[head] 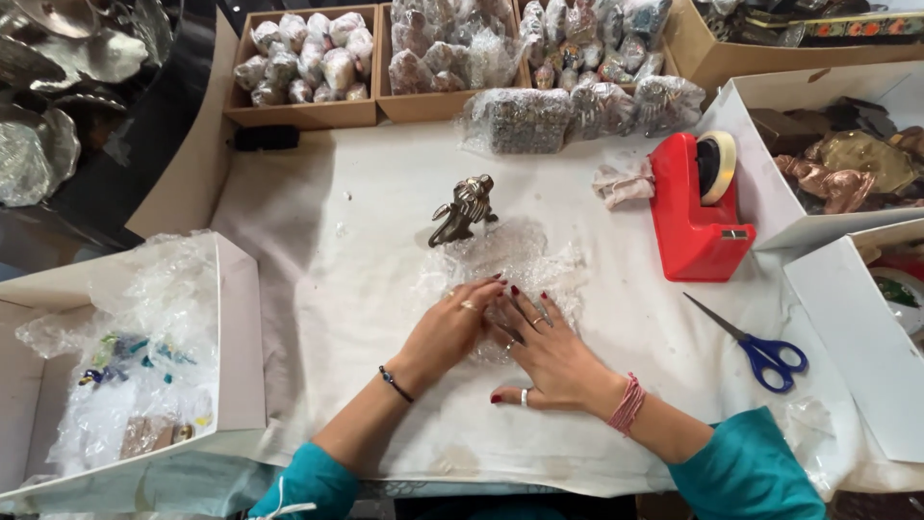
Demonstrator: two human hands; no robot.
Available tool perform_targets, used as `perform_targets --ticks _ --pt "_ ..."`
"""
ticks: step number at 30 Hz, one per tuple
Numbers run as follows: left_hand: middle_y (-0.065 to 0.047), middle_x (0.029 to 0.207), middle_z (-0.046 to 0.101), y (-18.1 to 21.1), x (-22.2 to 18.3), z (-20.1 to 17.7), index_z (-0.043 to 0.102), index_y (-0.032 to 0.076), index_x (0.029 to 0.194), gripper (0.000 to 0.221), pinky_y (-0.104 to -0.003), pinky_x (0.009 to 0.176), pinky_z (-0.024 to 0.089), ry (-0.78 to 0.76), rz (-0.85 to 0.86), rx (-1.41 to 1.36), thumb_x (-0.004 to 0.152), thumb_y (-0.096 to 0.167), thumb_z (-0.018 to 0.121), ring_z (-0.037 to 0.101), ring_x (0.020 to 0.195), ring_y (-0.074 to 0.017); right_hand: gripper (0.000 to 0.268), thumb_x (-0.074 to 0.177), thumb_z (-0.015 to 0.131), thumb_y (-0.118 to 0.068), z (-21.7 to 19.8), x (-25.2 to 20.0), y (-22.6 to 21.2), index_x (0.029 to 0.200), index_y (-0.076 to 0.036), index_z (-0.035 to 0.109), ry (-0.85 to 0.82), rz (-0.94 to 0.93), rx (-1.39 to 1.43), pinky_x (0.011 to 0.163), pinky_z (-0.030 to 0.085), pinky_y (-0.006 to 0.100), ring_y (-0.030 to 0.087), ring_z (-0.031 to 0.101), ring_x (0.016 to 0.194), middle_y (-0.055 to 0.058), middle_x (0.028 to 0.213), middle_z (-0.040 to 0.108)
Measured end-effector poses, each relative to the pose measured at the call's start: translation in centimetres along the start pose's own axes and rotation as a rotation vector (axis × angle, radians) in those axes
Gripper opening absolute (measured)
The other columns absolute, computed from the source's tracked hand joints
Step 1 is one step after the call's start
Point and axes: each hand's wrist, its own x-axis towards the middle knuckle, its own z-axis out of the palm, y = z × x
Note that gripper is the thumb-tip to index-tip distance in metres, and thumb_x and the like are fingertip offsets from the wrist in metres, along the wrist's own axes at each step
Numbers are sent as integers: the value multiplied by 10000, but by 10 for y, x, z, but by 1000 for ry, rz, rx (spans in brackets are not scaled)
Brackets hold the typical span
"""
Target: The person wraps a small decorative figurine in bubble wrap, cuts the wrap with scissors, and secures it with tape. They then place the wrapped item into a box containing other wrapped items.
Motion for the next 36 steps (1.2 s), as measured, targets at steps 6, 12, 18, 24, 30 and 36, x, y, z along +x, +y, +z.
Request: perform_targets --ticks 6,12,18,24,30,36 --pt "-84 1201 700 -20 9 -18 715 123 1115 276 -514 1030 423 -20 33 519 907 301 678 626 1149 -290 934 887 518 -756 4 -2 16 1586 -182 283 90 -52 14 1185 126 619 401 166 1518 204 1641 231" --pt "-126 1145 700 -66 -1 -77 716 99 1015 211 -481 1009 392 361 -319 813 919 284 749 576 1119 -284 954 858 520 -776 -4 -2 11 1600 -251 230 66 -17 -19 1152 147 650 397 158 1500 173 1639 211" --pt "-181 1330 607 -50 -5 -59 598 44 1222 257 -494 1166 407 473 70 577 985 116 668 535 1297 -355 1000 843 514 -794 -3 -3 3 1597 -224 188 62 -4 -24 1128 138 674 430 139 1511 205 1626 190" --pt "-119 1402 615 -5 -12 3 589 88 1337 322 -456 1141 449 -34 -7 145 1021 153 598 558 1334 -308 929 843 567 -763 -20 -6 -9 1500 -133 384 1 -30 -7 1112 216 661 486 238 1459 246 1573 316" --pt "-151 1554 435 7 -9 1 520 130 1465 635 -575 1202 150 -167 26 377 965 519 563 314 1476 -354 615 883 678 -585 -48 -11 15 1318 -151 638 -36 184 262 1042 489 427 353 584 1238 157 1307 630" --pt "-204 1662 254 9 -12 2 389 124 1556 858 -591 1228 30 -327 78 343 926 682 554 208 1531 -368 468 966 677 -306 -18 -2 36 1397 -145 597 429 52 353 1090 494 409 320 569 1330 130 1462 578"
